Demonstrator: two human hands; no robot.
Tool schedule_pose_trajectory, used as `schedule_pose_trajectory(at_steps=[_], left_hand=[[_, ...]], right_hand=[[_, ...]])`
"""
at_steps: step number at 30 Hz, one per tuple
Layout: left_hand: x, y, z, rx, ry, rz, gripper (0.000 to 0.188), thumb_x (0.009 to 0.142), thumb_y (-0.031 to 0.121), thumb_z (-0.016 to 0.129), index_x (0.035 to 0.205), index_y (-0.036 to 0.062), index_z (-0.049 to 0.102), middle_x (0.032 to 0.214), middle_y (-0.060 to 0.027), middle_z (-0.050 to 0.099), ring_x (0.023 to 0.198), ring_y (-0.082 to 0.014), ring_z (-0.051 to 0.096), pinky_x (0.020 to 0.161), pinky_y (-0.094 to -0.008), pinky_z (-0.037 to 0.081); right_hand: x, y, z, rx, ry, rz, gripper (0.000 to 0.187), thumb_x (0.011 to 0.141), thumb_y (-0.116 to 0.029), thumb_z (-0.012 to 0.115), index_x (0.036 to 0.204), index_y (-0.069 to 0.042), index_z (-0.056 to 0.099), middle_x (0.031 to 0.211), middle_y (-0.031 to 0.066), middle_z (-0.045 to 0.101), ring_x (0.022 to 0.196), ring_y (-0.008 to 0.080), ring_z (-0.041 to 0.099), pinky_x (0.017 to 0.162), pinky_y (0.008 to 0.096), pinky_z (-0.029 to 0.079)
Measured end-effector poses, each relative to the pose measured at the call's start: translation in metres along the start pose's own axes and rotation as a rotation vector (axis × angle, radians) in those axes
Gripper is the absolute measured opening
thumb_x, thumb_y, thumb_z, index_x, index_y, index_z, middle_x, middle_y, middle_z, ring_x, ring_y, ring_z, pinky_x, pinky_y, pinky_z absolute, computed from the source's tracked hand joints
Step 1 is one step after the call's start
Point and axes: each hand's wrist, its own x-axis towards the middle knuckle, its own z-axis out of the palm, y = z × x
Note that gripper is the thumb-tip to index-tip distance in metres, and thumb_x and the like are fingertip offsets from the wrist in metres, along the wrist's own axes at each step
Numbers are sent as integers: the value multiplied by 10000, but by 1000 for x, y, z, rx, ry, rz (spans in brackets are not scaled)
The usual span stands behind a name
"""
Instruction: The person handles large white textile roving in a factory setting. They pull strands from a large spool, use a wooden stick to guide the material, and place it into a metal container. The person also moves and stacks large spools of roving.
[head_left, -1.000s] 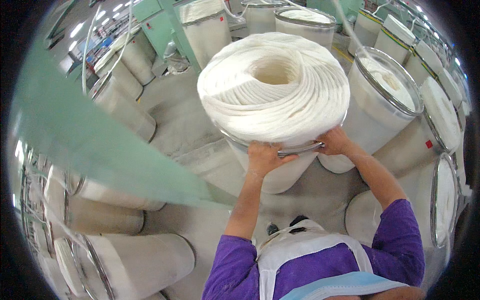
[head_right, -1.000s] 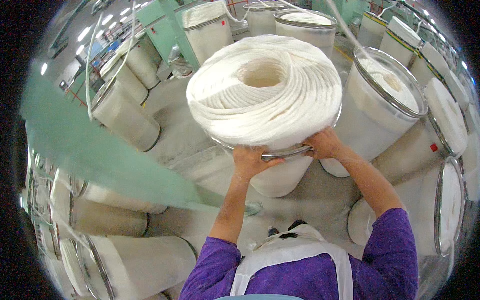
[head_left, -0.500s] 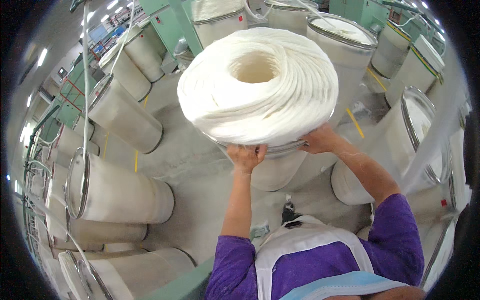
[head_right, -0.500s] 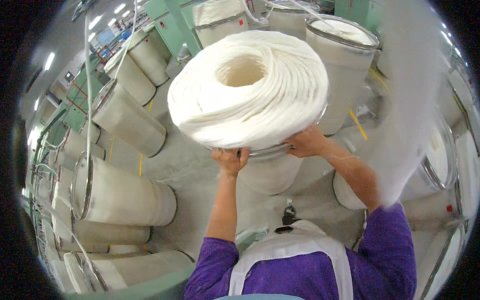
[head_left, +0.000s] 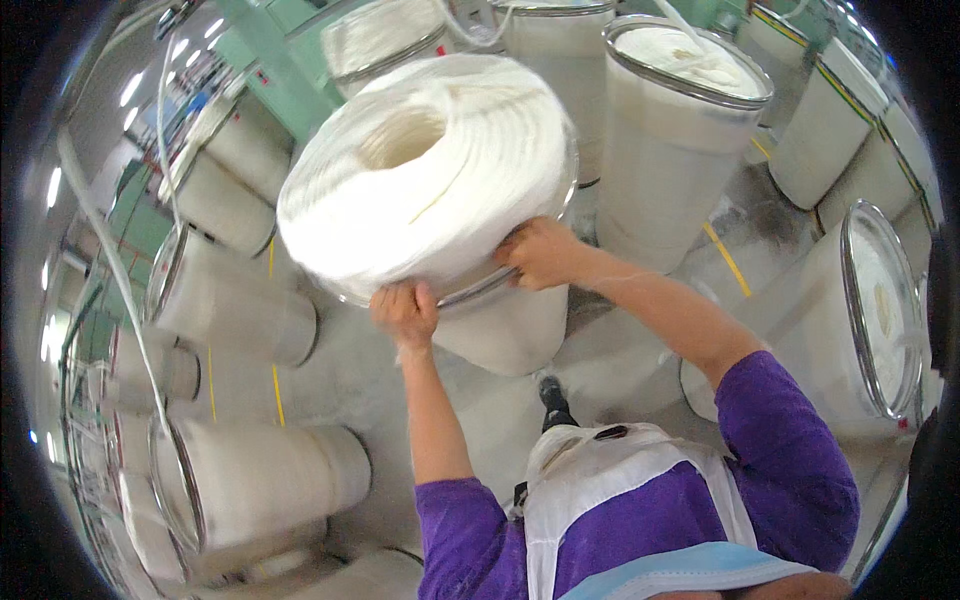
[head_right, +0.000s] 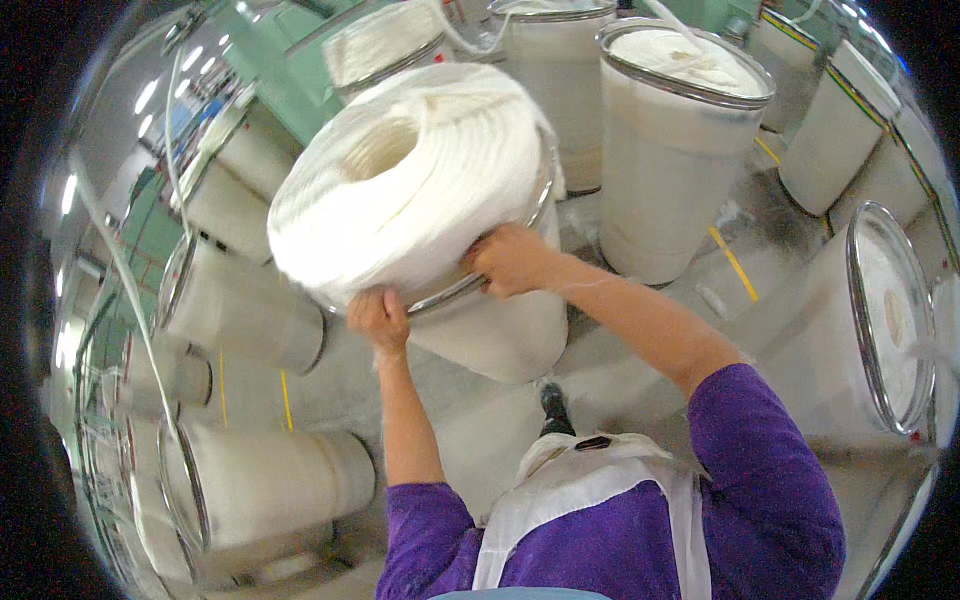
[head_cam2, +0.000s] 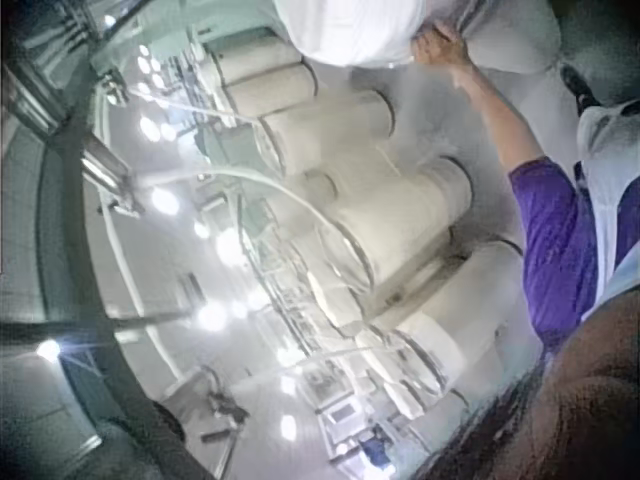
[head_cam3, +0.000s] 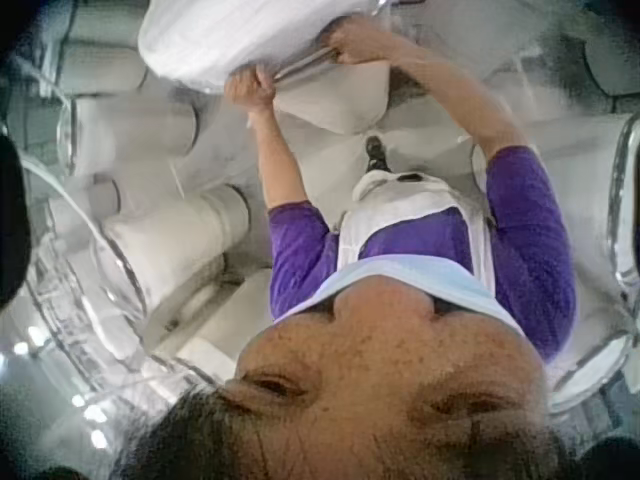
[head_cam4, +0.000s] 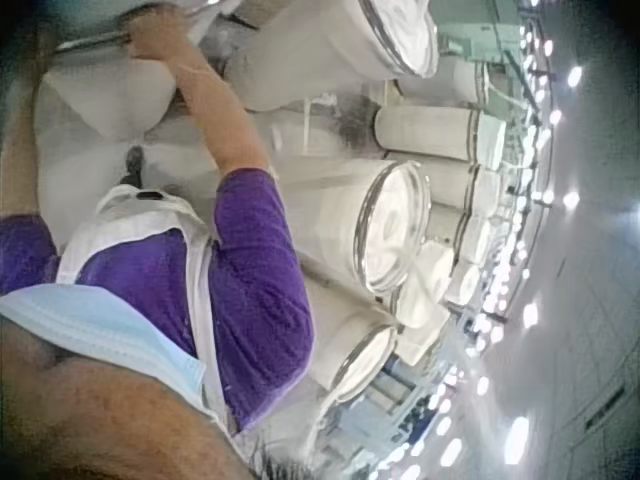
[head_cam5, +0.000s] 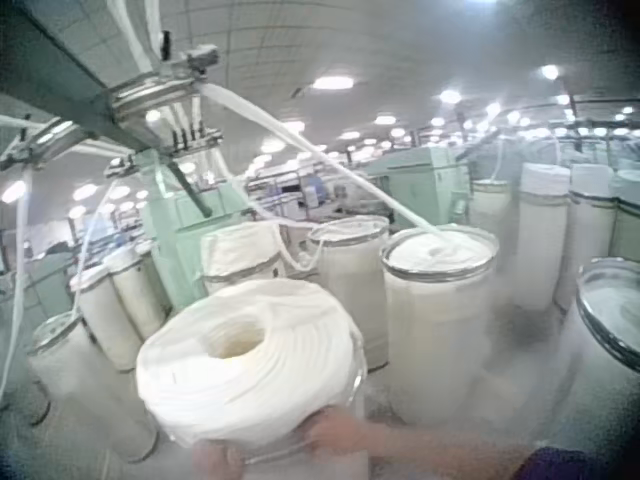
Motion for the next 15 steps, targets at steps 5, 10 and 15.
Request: schedule_pose_trajectory(at_steps=[5,10,15], left_hand=[[10,-64,19,60,-113,-83,301,895,160,496,628,23,524,610,-146,509,576,-342,465,541,-418,334],[18,-105,48,84,-62,-89,361,952,182,419,664,-7,528,654,-155,523,623,-349,480,601,-440,381],[14,-126,56,108,-89,-261,459,978,268,344,769,-56,594,756,-197,575,756,-402,507,701,-476,390]], right_hand=[[70,28,27,64,164,-89,228,639,-178,699,825,-61,636,882,130,671,884,330,644,756,445,523],[98,38,38,133,185,-49,320,669,-155,694,964,-59,617,1040,135,637,1033,322,589,906,434,458],[56,84,38,244,482,-318,419,759,-193,676,1152,-94,571,1264,134,529,1224,320,462,1043,429,352]])
